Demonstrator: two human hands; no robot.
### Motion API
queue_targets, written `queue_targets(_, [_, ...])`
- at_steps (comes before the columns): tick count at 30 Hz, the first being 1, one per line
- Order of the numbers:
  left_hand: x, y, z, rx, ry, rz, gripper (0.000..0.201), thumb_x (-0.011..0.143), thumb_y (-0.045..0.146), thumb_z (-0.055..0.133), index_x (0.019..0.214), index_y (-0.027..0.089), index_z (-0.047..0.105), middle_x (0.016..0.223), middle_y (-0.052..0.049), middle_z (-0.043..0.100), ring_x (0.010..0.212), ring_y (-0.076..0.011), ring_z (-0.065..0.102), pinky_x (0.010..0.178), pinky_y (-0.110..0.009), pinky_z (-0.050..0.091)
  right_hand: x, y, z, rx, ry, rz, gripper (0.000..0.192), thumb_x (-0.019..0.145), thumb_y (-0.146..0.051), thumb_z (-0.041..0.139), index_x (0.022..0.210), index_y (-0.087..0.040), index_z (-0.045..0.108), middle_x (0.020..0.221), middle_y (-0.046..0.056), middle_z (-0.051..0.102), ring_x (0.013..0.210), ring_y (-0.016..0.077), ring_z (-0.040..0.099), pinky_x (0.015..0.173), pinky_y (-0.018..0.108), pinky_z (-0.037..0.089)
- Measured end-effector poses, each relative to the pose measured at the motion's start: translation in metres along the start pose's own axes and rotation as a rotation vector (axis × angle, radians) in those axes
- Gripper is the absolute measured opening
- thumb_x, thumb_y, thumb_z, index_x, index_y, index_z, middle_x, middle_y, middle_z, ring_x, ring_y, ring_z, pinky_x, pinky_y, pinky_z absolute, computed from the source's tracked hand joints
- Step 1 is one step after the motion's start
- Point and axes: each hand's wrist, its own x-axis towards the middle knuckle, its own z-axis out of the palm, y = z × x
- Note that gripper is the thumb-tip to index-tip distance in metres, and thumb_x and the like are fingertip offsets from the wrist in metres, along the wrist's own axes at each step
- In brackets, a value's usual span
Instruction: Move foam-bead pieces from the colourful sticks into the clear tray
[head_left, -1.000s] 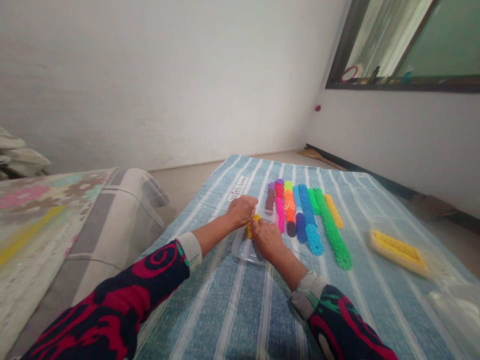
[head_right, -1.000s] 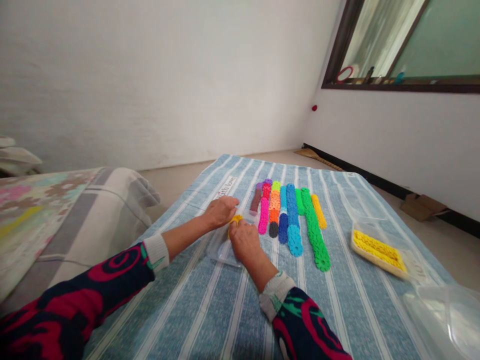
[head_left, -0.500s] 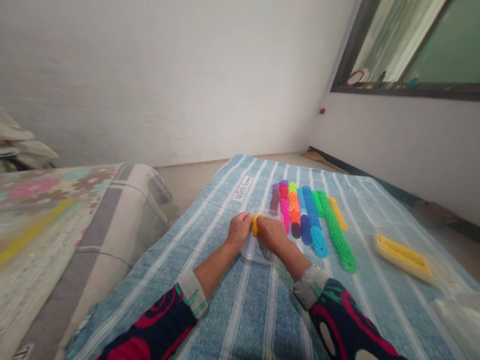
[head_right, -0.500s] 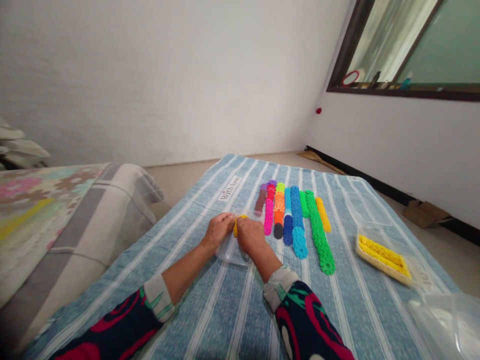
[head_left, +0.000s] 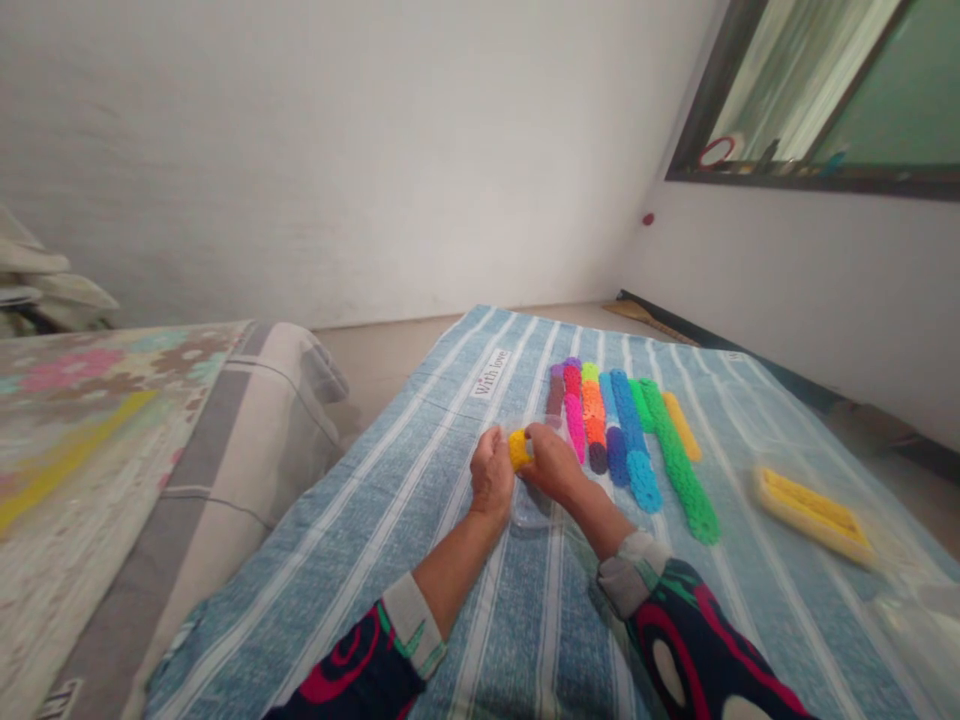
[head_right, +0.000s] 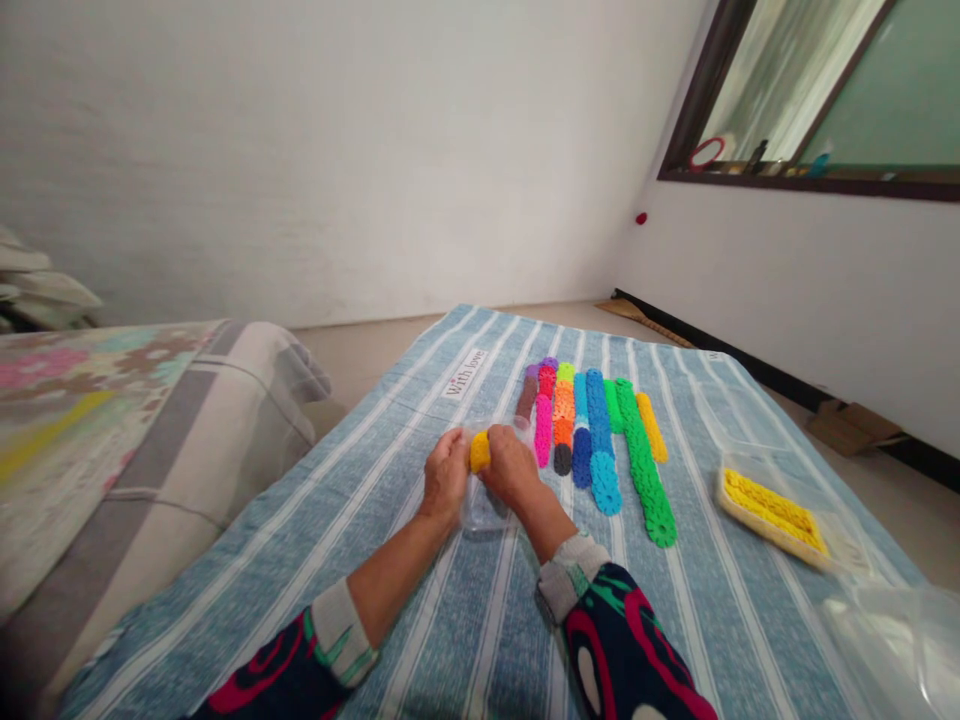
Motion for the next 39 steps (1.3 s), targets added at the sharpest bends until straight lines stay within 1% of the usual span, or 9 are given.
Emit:
queue_targets(3, [-0.005, 0.000, 0.000, -0.029, 0.005, -0.011, 0.042, 0.092, 0.032, 0.038, 0.124, 0.014, 0.057, 0.123, -0.012, 0.067, 0.111, -0.0216, 0.064, 0.094, -0.033, 0.052, 0.002, 0.004, 0.001, 0.038, -0.004, -0.020, 0.045, 0.077, -0.020, 0.067, 0.119, -0.013, 0.051, 0.116, 0.012, 0.064, 0.103, 0.0222, 0.062, 0.081, 0.029, 0.046])
queue_targets(8, [-0.017, 0.002, -0.001, -0.054, 0.003, -0.020, 0.040, 0.093, 0.031, 0.037, 0.124, 0.016, 0.056, 0.129, -0.010, 0.064, 0.120, -0.0210, 0.060, 0.099, -0.032, 0.049, 0.005, 0.011, 0.001, 0.075, -0.030, -0.126, 0.045, 0.077, -0.018, 0.065, 0.120, -0.016, 0.052, 0.113, 0.012, 0.067, 0.103, 0.0220, 0.064, 0.081, 0.029, 0.046])
queue_targets(12, [-0.027, 0.008, -0.009, -0.064, -0.040, -0.033, 0.040, 0.086, 0.020, 0.043, 0.124, 0.016, 0.056, 0.116, -0.008, 0.070, 0.108, -0.0197, 0.066, 0.090, -0.030, 0.054, 0.008, 0.018, -0.003, 0.131, -0.054, -0.237, 0.054, 0.073, -0.019, 0.070, 0.124, -0.016, 0.052, 0.117, 0.013, 0.068, 0.102, 0.0224, 0.065, 0.081, 0.029, 0.047])
queue_targets(17, [-0.031, 0.016, -0.028, -0.041, -0.109, -0.051, 0.065, 0.071, 0.013, 0.057, 0.135, 0.016, 0.049, 0.106, -0.007, 0.071, 0.094, -0.0181, 0.070, 0.082, -0.028, 0.056, 0.011, 0.025, -0.011, 0.164, -0.152, -0.374, 0.071, 0.068, -0.014, 0.073, 0.134, -0.019, 0.049, 0.119, 0.010, 0.068, 0.084, 0.0180, 0.068, 0.074, 0.028, 0.048])
queue_targets(22, [-0.026, 0.016, -0.043, 0.043, -0.205, -0.035, 0.071, 0.067, 0.021, 0.067, 0.136, 0.015, 0.049, 0.099, -0.007, 0.068, 0.094, -0.0211, 0.069, 0.087, -0.036, 0.055, 0.011, 0.029, -0.013, 0.135, -0.172, -0.428, 0.069, 0.069, -0.016, 0.074, 0.135, -0.019, 0.051, 0.118, 0.010, 0.070, 0.094, 0.0210, 0.068, 0.079, 0.030, 0.048])
queue_targets(25, [-0.022, 0.015, -0.052, -0.009, -0.331, -0.028, 0.085, 0.059, 0.025, 0.076, 0.136, 0.016, 0.044, 0.112, -0.013, 0.066, 0.096, -0.0242, 0.068, 0.085, -0.041, 0.056, 0.011, 0.032, -0.014, 0.140, -0.176, -0.463, 0.068, 0.071, -0.014, 0.071, 0.136, -0.017, 0.050, 0.121, 0.011, 0.068, 0.100, 0.0210, 0.067, 0.082, 0.029, 0.048])
queue_targets(29, [-0.019, 0.014, -0.060, -0.038, -0.449, -0.022, 0.098, 0.047, 0.023, 0.084, 0.134, 0.022, 0.041, 0.140, -0.021, 0.052, 0.093, -0.0236, 0.069, 0.080, -0.043, 0.058, 0.009, 0.035, -0.016, 0.167, -0.165, -0.484, 0.067, 0.070, -0.010, 0.069, 0.135, -0.015, 0.052, 0.119, 0.010, 0.068, 0.099, 0.0194, 0.066, 0.082, 0.028, 0.049])
queue_targets(33, [-0.022, 0.013, -0.057, 0.028, -0.424, 0.023, 0.093, 0.048, 0.020, 0.080, 0.132, 0.022, 0.040, 0.139, -0.018, 0.054, 0.084, -0.0198, 0.070, 0.082, -0.041, 0.057, 0.004, 0.035, -0.019, 0.208, -0.191, -0.481, 0.069, 0.067, -0.008, 0.070, 0.134, -0.016, 0.053, 0.119, 0.010, 0.066, 0.088, 0.0161, 0.065, 0.076, 0.026, 0.049])
queue_targets(39, [-0.031, 0.014, -0.049, 0.209, -0.339, 0.105, 0.083, 0.057, 0.027, 0.076, 0.130, 0.018, 0.039, 0.130, -0.016, 0.061, 0.088, -0.0216, 0.070, 0.084, -0.039, 0.055, -0.005, 0.032, -0.025, 0.244, -0.236, -0.452, 0.065, 0.069, -0.008, 0.069, 0.132, -0.016, 0.055, 0.120, 0.011, 0.066, 0.082, 0.0139, 0.065, 0.071, 0.023, 0.049])
